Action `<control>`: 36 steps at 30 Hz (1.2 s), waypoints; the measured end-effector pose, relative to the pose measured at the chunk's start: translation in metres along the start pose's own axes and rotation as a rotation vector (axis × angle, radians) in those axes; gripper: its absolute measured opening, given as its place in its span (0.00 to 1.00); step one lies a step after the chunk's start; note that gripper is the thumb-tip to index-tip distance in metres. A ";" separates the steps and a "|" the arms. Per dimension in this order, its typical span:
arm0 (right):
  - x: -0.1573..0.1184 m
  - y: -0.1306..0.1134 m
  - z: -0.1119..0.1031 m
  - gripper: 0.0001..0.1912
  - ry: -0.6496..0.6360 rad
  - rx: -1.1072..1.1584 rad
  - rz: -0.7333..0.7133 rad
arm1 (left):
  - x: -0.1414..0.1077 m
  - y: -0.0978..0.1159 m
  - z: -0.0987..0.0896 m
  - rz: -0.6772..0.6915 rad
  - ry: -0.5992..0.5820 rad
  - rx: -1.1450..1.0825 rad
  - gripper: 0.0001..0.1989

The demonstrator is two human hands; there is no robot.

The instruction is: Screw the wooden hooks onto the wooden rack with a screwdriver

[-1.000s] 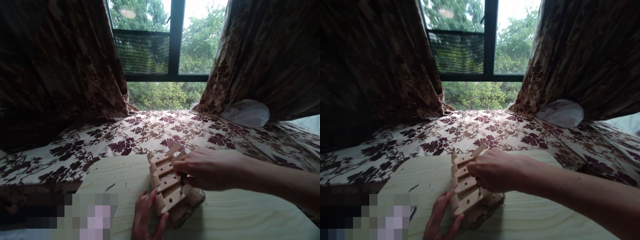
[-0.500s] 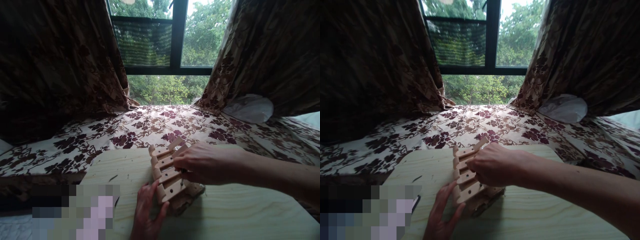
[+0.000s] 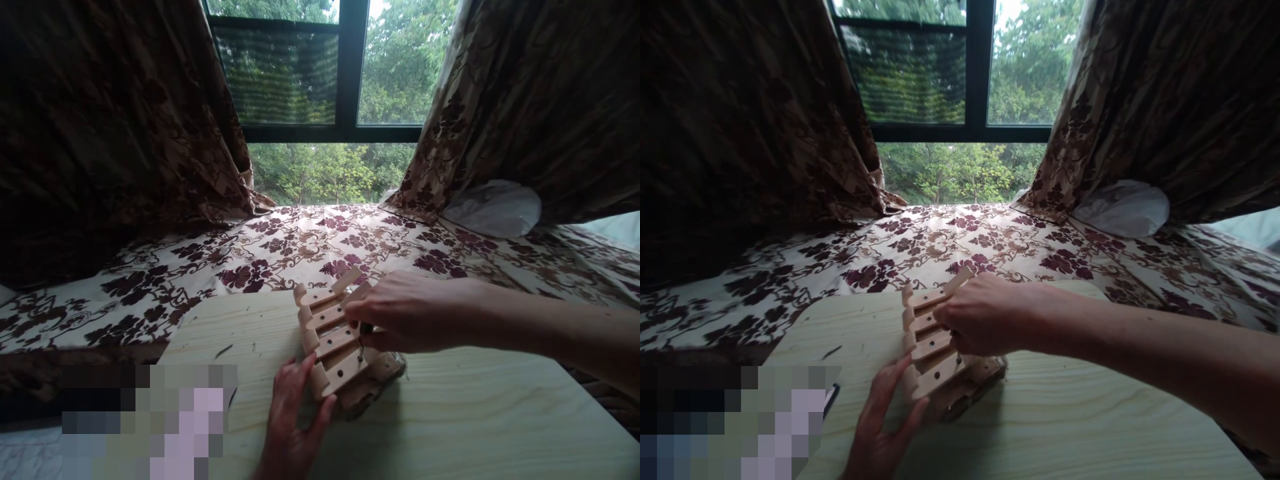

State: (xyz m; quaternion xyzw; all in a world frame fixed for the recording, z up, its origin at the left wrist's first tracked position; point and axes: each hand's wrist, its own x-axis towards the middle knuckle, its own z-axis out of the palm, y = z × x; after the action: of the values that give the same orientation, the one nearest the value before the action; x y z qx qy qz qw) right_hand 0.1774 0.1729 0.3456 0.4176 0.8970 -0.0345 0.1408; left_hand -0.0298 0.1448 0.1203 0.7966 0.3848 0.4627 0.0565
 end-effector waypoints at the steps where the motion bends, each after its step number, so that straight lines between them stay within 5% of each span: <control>1: 0.000 -0.001 -0.003 0.05 -0.003 -0.004 -0.024 | 0.001 0.000 0.000 -0.006 -0.004 -0.006 0.24; 15: 0.004 0.001 0.002 0.09 -0.007 -0.020 -0.001 | 0.002 0.002 -0.001 -0.002 0.002 -0.021 0.24; 21: 0.002 -0.005 -0.003 0.06 -0.085 -0.009 -0.110 | 0.003 0.002 -0.001 -0.005 -0.012 -0.056 0.25; 28: 0.002 -0.005 0.006 0.10 -0.038 -0.045 -0.004 | 0.003 0.002 -0.002 0.000 -0.009 -0.074 0.24; 36: 0.000 -0.007 -0.007 0.04 -0.081 -0.059 -0.030 | 0.004 0.001 0.000 0.027 0.004 -0.081 0.25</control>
State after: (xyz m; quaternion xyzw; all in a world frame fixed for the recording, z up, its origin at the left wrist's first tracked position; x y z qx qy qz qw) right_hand 0.1704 0.1694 0.3516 0.3979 0.8975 -0.0272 0.1885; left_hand -0.0285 0.1466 0.1235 0.7979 0.3550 0.4802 0.0816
